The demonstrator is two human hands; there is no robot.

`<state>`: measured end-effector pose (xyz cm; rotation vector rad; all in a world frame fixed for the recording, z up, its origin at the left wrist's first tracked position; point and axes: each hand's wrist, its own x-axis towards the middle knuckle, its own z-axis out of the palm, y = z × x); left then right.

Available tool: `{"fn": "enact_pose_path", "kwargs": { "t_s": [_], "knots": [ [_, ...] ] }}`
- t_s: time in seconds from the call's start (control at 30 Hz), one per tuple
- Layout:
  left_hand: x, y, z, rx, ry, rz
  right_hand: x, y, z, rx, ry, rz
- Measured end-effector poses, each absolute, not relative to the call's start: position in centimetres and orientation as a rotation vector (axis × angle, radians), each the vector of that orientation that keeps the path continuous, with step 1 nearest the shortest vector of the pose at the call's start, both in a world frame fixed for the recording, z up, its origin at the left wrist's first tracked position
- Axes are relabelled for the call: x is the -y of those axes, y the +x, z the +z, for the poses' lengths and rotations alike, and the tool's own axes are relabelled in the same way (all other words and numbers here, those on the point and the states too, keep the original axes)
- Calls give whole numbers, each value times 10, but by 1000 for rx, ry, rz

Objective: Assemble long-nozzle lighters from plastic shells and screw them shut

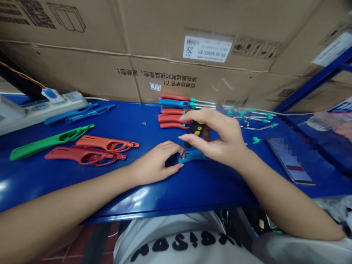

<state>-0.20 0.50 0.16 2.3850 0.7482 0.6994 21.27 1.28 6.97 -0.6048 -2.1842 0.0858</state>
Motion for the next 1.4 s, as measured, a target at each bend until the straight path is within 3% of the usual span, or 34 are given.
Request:
{"fn": "enact_pose_path", "kwargs": {
  "t_s": [0.07, 0.23, 0.37, 0.53, 0.7, 0.87, 1.03, 1.17, 1.33, 1.4],
  "knots": [
    [-5, -2, 2, -742, 2378, 713, -13, 212, 68, 2124, -616, -25],
    [-5, -2, 2, -757, 2372, 699, -16, 213, 69, 2073, -720, 170],
    [-5, -2, 1, -749, 2380, 710, -16, 213, 70, 2044, -660, -21],
    [-5, -1, 2, -757, 2378, 715, -14, 214, 70, 2120, -703, 158],
    [-5, -1, 3, -765, 2375, 712, -16, 214, 70, 2121, -700, -71],
    [-5, -2, 3, -762, 2370, 699, -18, 213, 71, 2178, -678, 194],
    [-5, -1, 4, -767, 2361, 700, -15, 212, 73, 2118, -675, -73],
    [-5, -1, 5, -771, 2366, 687, -15, 212, 74, 2138, -670, 113],
    [-5, -1, 4, -754, 2371, 692, -16, 213, 73, 2093, -644, -60],
    [-5, -1, 4, -747, 2373, 694, -16, 213, 73, 2116, -673, 21]
  ]
}}
